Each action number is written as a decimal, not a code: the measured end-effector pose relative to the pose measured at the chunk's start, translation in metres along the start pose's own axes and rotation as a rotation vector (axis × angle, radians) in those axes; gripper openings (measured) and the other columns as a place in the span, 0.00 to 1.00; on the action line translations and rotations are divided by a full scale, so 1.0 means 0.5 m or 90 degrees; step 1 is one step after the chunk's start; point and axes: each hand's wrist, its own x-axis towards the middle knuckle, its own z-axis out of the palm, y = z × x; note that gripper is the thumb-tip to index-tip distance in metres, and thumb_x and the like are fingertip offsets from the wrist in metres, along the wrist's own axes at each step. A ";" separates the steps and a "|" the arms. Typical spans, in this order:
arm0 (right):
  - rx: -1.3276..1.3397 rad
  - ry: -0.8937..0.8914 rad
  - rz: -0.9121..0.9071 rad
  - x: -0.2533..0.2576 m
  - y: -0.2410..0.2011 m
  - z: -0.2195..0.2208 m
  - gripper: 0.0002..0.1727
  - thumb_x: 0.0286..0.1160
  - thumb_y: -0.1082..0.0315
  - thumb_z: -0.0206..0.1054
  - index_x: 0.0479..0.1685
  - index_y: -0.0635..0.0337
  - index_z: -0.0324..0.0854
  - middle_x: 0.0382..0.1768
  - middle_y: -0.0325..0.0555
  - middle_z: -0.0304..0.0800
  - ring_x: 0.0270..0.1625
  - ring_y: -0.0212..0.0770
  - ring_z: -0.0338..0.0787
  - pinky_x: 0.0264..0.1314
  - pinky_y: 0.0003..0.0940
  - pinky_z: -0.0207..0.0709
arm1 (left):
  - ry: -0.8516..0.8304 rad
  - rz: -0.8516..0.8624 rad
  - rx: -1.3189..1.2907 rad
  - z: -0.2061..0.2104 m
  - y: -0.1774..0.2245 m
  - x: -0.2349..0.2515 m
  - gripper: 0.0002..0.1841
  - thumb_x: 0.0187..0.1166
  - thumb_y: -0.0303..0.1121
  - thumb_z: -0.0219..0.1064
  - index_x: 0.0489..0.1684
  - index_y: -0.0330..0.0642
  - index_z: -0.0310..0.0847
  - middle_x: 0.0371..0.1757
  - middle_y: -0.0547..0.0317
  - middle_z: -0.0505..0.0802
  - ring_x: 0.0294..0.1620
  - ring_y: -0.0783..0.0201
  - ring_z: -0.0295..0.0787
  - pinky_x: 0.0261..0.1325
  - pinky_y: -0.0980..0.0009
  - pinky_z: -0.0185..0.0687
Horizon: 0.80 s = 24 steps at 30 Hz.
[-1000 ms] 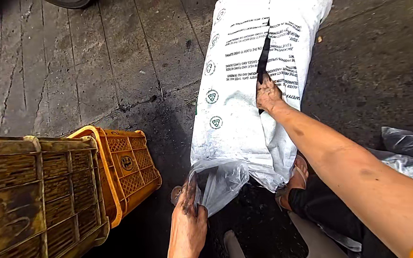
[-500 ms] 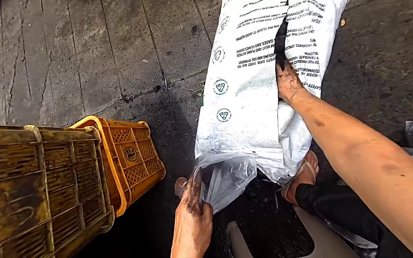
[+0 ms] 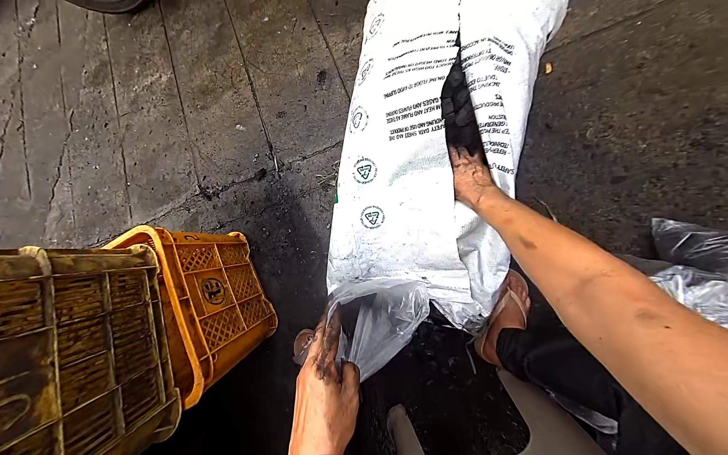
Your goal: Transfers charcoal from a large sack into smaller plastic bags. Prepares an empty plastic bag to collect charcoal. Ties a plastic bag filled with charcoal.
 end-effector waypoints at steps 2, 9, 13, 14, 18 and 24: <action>0.023 -0.036 0.038 -0.041 -0.016 0.022 0.55 0.59 0.84 0.77 0.91 0.76 0.46 0.88 0.77 0.51 0.90 0.78 0.52 0.88 0.68 0.51 | -0.003 -0.004 -0.007 -0.001 0.006 0.004 0.35 0.60 0.17 0.60 0.77 0.30 0.77 0.77 0.38 0.82 0.78 0.52 0.81 0.76 0.62 0.76; -0.135 -0.345 0.115 -0.143 -0.075 0.037 0.39 0.83 0.79 0.59 0.91 0.78 0.42 0.91 0.76 0.42 0.95 0.69 0.43 0.93 0.59 0.43 | 0.003 0.010 0.000 -0.010 0.003 -0.002 0.35 0.58 0.17 0.61 0.77 0.29 0.76 0.78 0.36 0.82 0.78 0.49 0.81 0.77 0.59 0.75; -0.140 -0.350 0.104 -0.121 -0.060 0.051 0.38 0.83 0.75 0.62 0.90 0.77 0.48 0.91 0.76 0.45 0.94 0.70 0.45 0.92 0.62 0.42 | 0.000 0.000 -0.019 -0.027 0.002 -0.009 0.35 0.60 0.15 0.62 0.78 0.26 0.73 0.79 0.34 0.79 0.80 0.48 0.79 0.78 0.60 0.73; -0.118 -0.342 0.120 -0.116 -0.056 0.049 0.37 0.83 0.74 0.62 0.90 0.76 0.50 0.91 0.75 0.47 0.94 0.69 0.46 0.92 0.62 0.43 | 0.001 -0.004 -0.019 -0.031 -0.001 -0.011 0.35 0.60 0.15 0.61 0.79 0.26 0.73 0.80 0.34 0.79 0.80 0.49 0.78 0.78 0.60 0.73; -0.143 -0.366 0.105 -0.118 -0.040 0.049 0.42 0.78 0.63 0.70 0.86 0.78 0.57 0.88 0.75 0.54 0.92 0.70 0.51 0.90 0.66 0.45 | 0.003 -0.014 -0.012 -0.042 -0.009 -0.026 0.36 0.60 0.14 0.61 0.79 0.26 0.72 0.80 0.34 0.78 0.80 0.48 0.78 0.79 0.59 0.72; -0.150 -0.366 0.141 -0.130 -0.032 0.056 0.48 0.75 0.64 0.73 0.92 0.69 0.49 0.90 0.75 0.48 0.91 0.73 0.52 0.86 0.69 0.52 | 0.003 -0.013 -0.019 -0.046 -0.006 -0.028 0.35 0.62 0.15 0.61 0.79 0.27 0.73 0.80 0.34 0.79 0.80 0.48 0.79 0.78 0.58 0.73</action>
